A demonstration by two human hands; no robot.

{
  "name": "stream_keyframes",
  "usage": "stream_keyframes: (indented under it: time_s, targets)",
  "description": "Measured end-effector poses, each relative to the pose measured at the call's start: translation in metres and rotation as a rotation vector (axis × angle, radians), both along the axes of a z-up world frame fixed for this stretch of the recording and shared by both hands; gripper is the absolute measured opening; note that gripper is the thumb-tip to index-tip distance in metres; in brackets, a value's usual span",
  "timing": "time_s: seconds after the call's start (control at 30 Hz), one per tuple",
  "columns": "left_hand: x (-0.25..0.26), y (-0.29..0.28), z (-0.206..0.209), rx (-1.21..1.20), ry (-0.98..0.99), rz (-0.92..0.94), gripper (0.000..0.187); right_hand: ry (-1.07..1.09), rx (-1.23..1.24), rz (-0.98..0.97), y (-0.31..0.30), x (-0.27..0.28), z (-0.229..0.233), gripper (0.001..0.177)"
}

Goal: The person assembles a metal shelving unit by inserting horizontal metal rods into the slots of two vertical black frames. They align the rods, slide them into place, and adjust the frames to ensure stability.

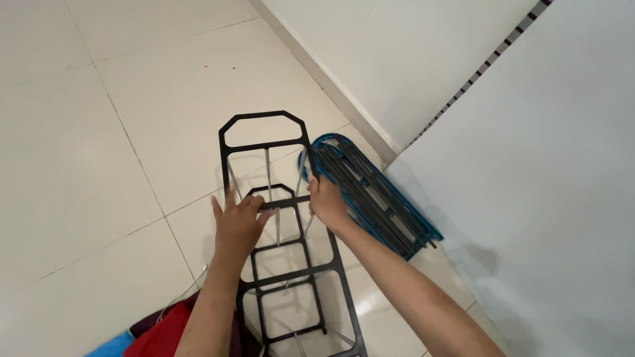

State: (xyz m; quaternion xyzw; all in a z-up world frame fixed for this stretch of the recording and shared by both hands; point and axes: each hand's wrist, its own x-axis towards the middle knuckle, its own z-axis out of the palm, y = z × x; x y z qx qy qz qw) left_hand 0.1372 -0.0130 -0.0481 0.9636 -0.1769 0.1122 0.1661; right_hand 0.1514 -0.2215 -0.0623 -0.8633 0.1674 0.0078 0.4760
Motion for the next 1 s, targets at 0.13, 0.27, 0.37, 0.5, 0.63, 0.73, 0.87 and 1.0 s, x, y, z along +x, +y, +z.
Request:
stream_keyframes:
  time_s: [0.13, 0.27, 0.37, 0.5, 0.63, 0.73, 0.87, 1.0]
  targets:
    - [-0.002, 0.001, -0.012, 0.018, 0.087, -0.019, 0.032, -0.275, -0.526, 0.144, 0.002, -0.001, 0.011, 0.065]
    - [-0.003, -0.01, -0.015, -0.05, -0.145, -0.054, 0.026, -0.466, -0.773, 0.247, 0.019, 0.016, 0.037, 0.073]
    - [-0.007, -0.008, -0.017, -0.04, -0.088, -0.06, 0.018, -0.612, -0.873, 0.23, 0.043, 0.032, 0.053, 0.071]
    - [-0.015, -0.002, -0.017, -0.035, -0.081, -0.066, 0.018, -0.7, -0.824, 0.108, 0.064, 0.042, 0.052, 0.07]
    - [-0.023, -0.009, -0.018, -0.072, -0.074, -0.067, 0.016, -0.636, -0.813, 0.116, 0.067, 0.024, 0.019, 0.07]
    - [-0.027, -0.01, -0.014, -0.124, -0.091, -0.085, 0.016, -0.487, -0.81, 0.128, 0.061, 0.023, 0.003, 0.068]
    - [-0.034, -0.013, -0.005, -0.156, -0.047, -0.062, 0.021, -0.385, -0.822, 0.103, 0.053, 0.029, -0.005, 0.068]
    - [-0.05, -0.013, 0.003, -0.199, 0.084, -0.074, 0.023, -0.343, -0.682, 0.005, 0.029, 0.043, -0.014, 0.072]
